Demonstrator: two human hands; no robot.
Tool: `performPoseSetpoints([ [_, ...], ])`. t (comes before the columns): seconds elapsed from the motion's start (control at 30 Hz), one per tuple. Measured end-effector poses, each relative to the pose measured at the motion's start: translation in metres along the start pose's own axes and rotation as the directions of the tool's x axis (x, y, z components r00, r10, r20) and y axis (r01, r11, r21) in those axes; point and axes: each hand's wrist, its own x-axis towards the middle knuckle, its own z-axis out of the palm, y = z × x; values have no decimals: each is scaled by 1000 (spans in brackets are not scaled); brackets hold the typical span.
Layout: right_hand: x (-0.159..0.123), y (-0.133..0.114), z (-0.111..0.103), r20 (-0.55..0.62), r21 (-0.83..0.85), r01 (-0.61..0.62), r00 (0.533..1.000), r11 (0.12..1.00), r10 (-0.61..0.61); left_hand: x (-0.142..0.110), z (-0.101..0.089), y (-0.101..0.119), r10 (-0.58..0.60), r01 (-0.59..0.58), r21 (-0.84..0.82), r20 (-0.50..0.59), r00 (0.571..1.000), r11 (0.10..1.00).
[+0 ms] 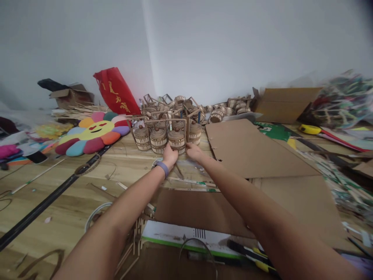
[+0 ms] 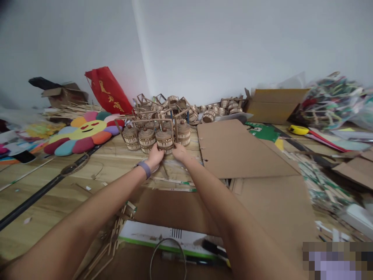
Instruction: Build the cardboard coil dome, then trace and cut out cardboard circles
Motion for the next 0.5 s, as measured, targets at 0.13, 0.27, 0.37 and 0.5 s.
performPoseSetpoints([
  [0.13, 3, -1, 0, -27, 30, -6, 1000, 1000, 7, 0, 2, 1, 27, -26, 45, -9, 1000, 999],
  [0.27, 4, -4, -1, -43, 33, -33, 998, 999, 35, -3, 3, 3, 81, -76, 134, -34, 996, 988],
  [0.37, 1, -6, -2, -48, 14, -64, 997, 998, 65, -4, -3, 9, 149, -129, 229, -71, 986, 965],
  [0.5, -4, -10, -2, -56, -27, -106, 993, 994, 105, 1, -19, 24, 284, -230, 362, -102, 953, 903],
])
